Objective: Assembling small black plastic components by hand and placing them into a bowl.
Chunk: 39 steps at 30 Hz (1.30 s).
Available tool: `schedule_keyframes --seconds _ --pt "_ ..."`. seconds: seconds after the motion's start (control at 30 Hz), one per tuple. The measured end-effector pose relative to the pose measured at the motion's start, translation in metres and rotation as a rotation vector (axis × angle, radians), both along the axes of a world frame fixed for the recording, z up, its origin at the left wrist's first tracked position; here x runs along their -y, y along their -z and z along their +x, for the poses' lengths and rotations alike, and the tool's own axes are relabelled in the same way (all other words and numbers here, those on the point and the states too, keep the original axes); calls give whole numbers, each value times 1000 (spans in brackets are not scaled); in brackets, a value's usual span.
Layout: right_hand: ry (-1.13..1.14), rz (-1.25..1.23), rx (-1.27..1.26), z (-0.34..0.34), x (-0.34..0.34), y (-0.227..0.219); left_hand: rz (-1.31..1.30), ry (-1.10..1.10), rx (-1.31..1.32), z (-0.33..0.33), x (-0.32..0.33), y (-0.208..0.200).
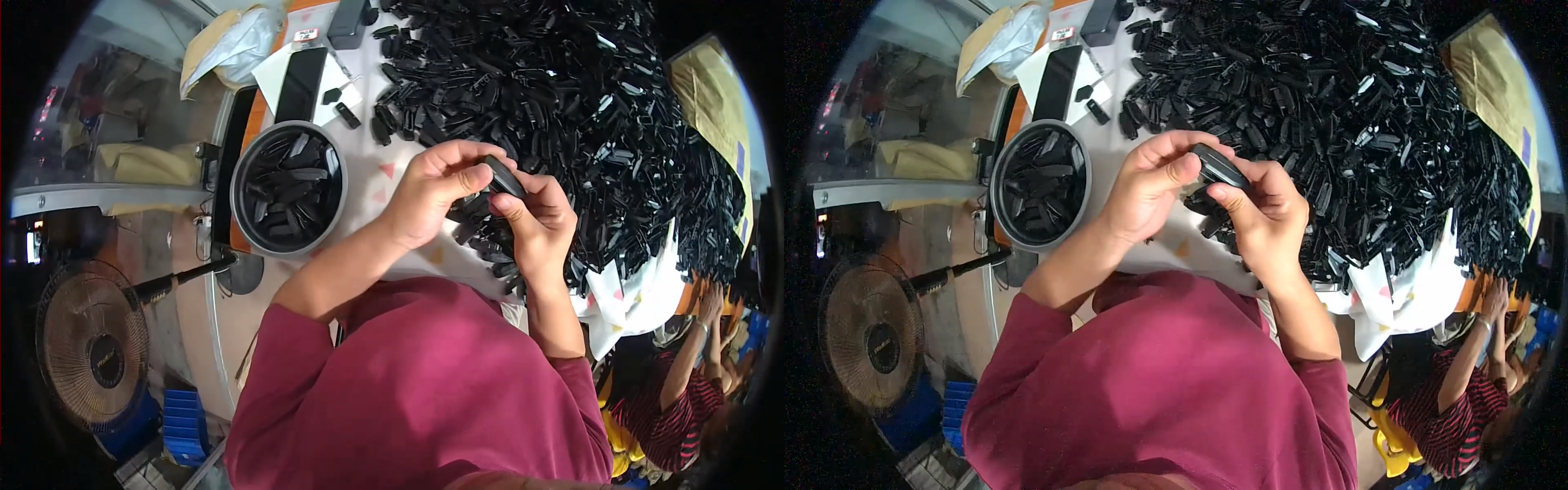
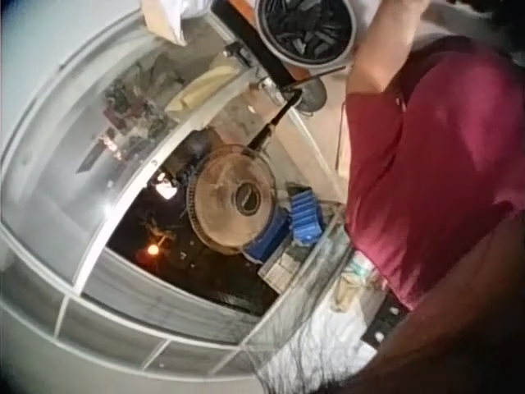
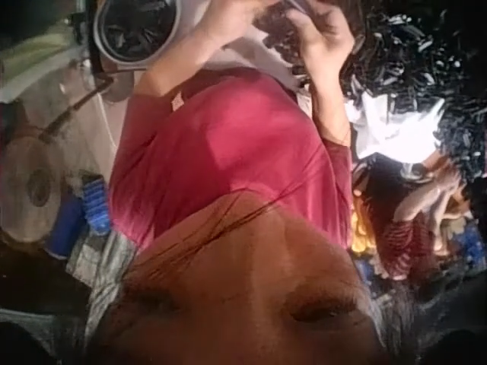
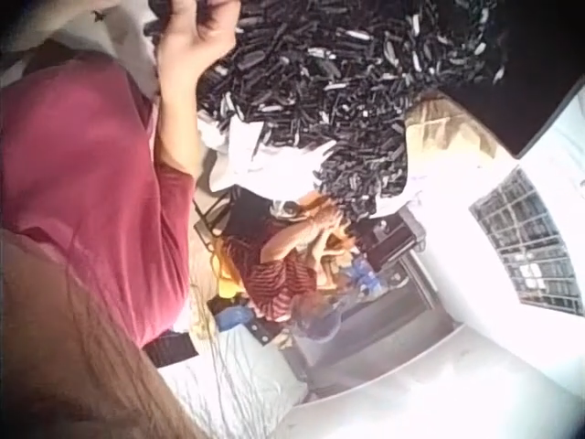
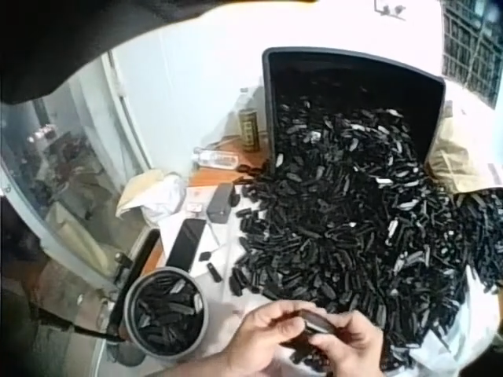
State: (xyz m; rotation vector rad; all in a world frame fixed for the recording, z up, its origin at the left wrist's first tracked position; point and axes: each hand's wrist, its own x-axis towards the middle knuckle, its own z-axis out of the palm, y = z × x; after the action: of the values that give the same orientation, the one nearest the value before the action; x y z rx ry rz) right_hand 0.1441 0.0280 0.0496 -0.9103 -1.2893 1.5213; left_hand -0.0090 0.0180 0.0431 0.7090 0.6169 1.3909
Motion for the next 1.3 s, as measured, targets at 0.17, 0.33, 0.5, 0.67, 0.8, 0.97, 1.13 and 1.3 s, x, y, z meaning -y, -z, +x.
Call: schedule_keyframes --seconds 0.17,0.33,0.5,0.67,0.8,0.97,1.13,1.3 --pt "30 105 194 -7 -7 4 78 -127 -1168 -86 -47 7" --pt "-9 38 252 -1 -6 4 243 216 -2440 -171 -59 27" --pt "-62 32 246 4 1 5 183 151 -2297 -172 -50 -9" --pt "-77 28 304 4 -2 12 -83 156 -1945 -184 26 -35" --pt "-172 135 367 -6 -2 10 -102 -34 -1771 -209 3 -27" --pt "-169 241 418 -11 0 1 -611 -197 -2147 -235 -89 18" --pt "-75 174 495 16 2 17 -744 -80 -2070 -230 -119 43" --pt "-91 134 519 20 -8 28 -745 -105 -2136 -227 -124 49"
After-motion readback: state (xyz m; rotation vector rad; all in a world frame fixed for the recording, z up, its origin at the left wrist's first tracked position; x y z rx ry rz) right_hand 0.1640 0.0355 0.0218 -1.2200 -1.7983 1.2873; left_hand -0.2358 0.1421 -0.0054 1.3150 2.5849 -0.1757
